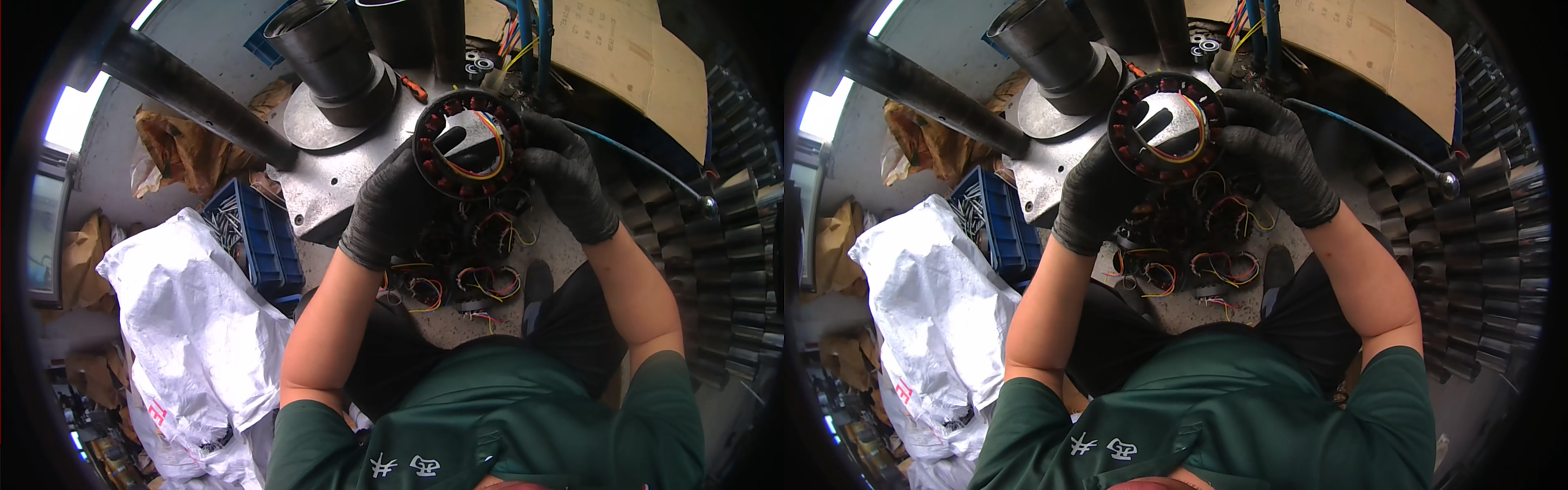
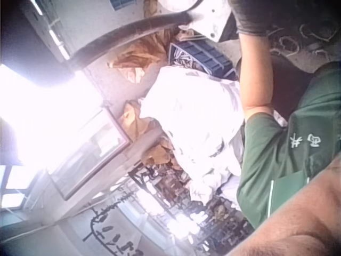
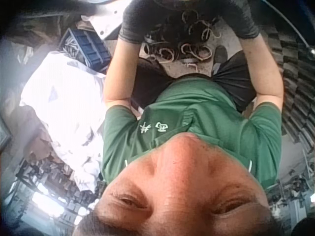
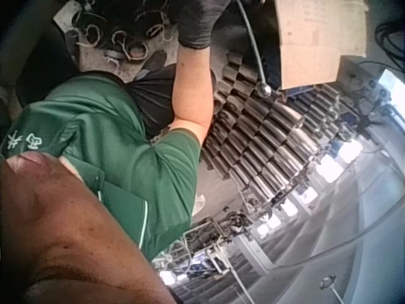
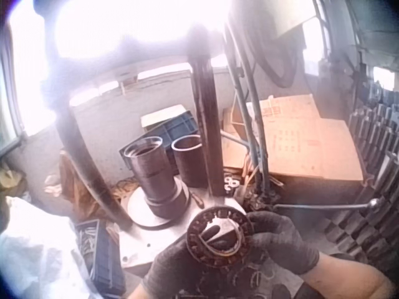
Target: Assembling and wiring a motor stator using a screwdriver.
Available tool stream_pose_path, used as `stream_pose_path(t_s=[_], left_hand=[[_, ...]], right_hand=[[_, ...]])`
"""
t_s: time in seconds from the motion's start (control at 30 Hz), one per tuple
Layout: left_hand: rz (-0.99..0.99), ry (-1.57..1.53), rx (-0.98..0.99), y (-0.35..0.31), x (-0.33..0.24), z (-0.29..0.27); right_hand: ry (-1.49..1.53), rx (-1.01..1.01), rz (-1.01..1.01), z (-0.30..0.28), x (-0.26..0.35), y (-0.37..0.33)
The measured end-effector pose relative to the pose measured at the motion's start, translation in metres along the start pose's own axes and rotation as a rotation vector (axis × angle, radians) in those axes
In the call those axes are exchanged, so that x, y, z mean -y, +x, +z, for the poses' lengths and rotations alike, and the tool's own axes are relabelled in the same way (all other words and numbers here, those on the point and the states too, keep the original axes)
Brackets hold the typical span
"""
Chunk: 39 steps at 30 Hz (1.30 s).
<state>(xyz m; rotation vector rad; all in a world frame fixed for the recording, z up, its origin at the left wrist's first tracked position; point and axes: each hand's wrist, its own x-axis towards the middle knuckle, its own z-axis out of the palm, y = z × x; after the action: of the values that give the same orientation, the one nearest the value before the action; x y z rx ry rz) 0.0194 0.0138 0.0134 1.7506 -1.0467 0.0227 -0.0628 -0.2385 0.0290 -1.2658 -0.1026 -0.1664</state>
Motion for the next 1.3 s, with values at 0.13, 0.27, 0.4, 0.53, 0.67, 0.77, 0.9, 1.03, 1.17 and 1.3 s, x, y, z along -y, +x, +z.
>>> stream_pose_path(t_s=[0.13,0.27,0.4,0.53,0.67,0.77,0.9,1.03,1.17,1.3], left_hand=[[0.152,0.12,-0.025,0.005,0.004,0.007],[0.009,-0.111,0.106,0.006,0.013,0.006],[0.058,0.173,0.165,0.006,0.022,0.004],[-0.071,-0.128,0.18,0.004,0.013,0.002],[-0.121,-0.342,0.139,-0.006,0.028,0.002],[-0.195,-0.418,0.075,-0.014,0.031,0.003],[-0.519,-0.903,0.142,-0.006,-0.005,0.001],[-0.454,-0.838,0.252,-0.01,-0.022,0.004],[-0.487,-0.754,0.213,-0.012,-0.033,0.005],[-0.495,-0.617,0.182,-0.008,-0.032,0.016]], right_hand=[[-0.007,0.012,0.009,0.0,-0.001,0.0],[-0.018,0.032,0.03,-0.004,-0.004,0.001],[-0.024,0.017,0.035,0.004,0.0,0.004],[0.03,-0.004,0.058,0.005,-0.006,0.006],[0.213,0.044,0.098,0.018,-0.007,0.01],[0.112,0.057,0.157,0.03,-0.006,0.005],[0.178,0.026,0.214,0.03,-0.042,0.007],[0.296,0.118,0.374,0.041,-0.042,-0.014],[0.632,0.23,0.539,0.038,-0.053,-0.02],[-0.124,0.328,0.094,0.021,-0.09,-0.025]])
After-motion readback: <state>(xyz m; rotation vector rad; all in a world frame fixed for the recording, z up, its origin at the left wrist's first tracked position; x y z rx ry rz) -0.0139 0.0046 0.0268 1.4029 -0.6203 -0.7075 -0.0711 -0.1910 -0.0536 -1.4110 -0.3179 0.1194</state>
